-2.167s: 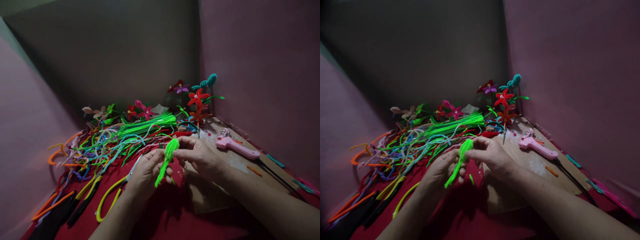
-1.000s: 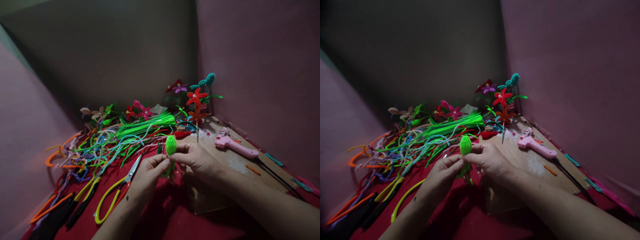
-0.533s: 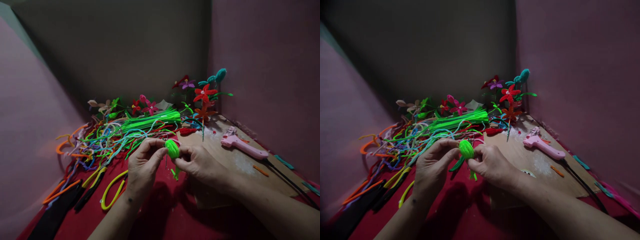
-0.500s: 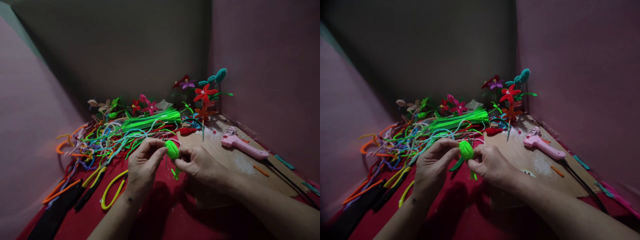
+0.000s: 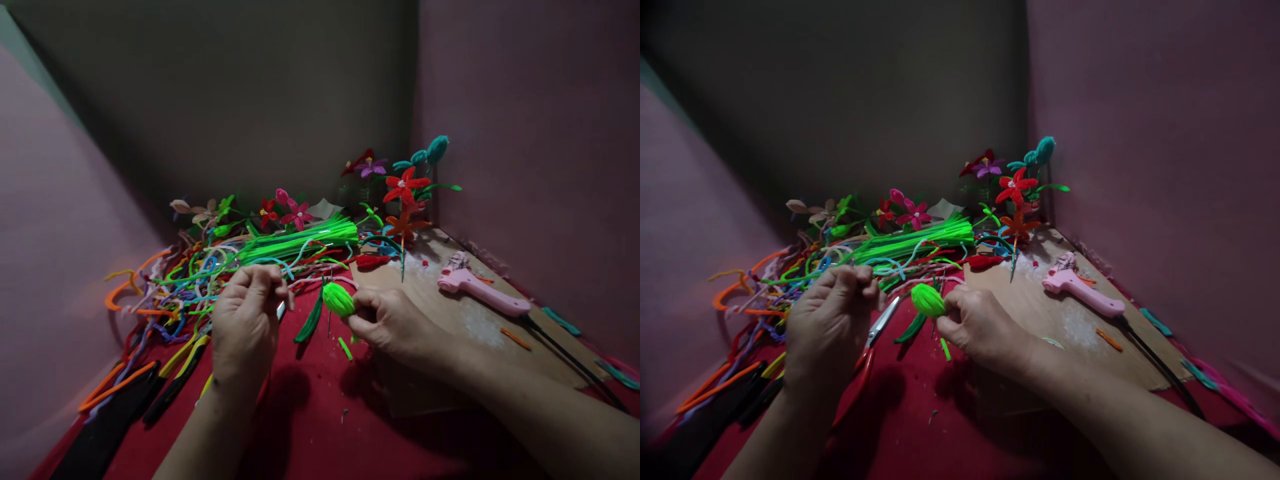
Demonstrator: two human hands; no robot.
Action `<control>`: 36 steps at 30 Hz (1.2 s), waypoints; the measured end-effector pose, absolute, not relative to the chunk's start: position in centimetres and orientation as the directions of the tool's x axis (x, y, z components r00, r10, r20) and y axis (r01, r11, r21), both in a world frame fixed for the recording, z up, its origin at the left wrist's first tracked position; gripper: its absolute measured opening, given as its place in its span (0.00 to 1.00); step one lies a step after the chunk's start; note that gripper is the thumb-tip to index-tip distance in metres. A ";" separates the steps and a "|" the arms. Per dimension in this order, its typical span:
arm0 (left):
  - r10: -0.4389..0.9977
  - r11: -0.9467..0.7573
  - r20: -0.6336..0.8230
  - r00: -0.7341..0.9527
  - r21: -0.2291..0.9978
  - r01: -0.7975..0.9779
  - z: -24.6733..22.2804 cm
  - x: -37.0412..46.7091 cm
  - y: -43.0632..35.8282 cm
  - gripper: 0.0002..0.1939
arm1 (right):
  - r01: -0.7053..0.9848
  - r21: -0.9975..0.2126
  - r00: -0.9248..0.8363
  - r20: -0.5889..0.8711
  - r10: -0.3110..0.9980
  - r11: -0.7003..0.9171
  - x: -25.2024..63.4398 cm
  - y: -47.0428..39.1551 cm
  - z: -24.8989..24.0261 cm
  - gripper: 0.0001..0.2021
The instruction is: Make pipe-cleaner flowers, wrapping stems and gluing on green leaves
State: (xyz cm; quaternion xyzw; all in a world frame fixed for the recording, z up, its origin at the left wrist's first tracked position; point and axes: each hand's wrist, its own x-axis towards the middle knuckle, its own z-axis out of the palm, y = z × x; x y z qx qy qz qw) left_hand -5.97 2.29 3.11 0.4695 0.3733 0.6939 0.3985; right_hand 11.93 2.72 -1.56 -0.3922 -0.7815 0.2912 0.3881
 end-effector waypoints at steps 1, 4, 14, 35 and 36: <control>0.893 -0.419 0.347 -0.286 0.872 -0.252 3.5 -6.4 2.5 0.07 | 0.410 -0.722 -0.382 0.419 0.824 0.558 12.0 2.8 -1.7 0.06; 0.872 -0.445 0.298 -0.389 0.814 -0.374 4.9 -8.3 3.0 0.09 | 0.463 -0.623 -0.347 0.528 0.775 0.631 12.1 3.1 -2.0 0.07; 0.951 -0.307 0.282 -0.126 0.910 -0.279 4.9 -9.6 3.0 0.20 | -0.139 -0.968 -0.225 0.236 0.946 0.208 13.3 4.3 -0.5 0.04; 0.985 -0.140 0.151 0.081 0.434 0.890 -2.5 -2.9 8.8 0.09 | -0.552 -0.833 -0.111 0.102 0.989 0.024 14.7 7.3 -1.7 0.10; 0.985 -0.141 0.155 0.078 0.451 0.881 -2.4 -2.9 8.9 0.11 | -0.559 -0.829 -0.107 0.099 0.989 0.022 14.7 7.3 -1.7 0.10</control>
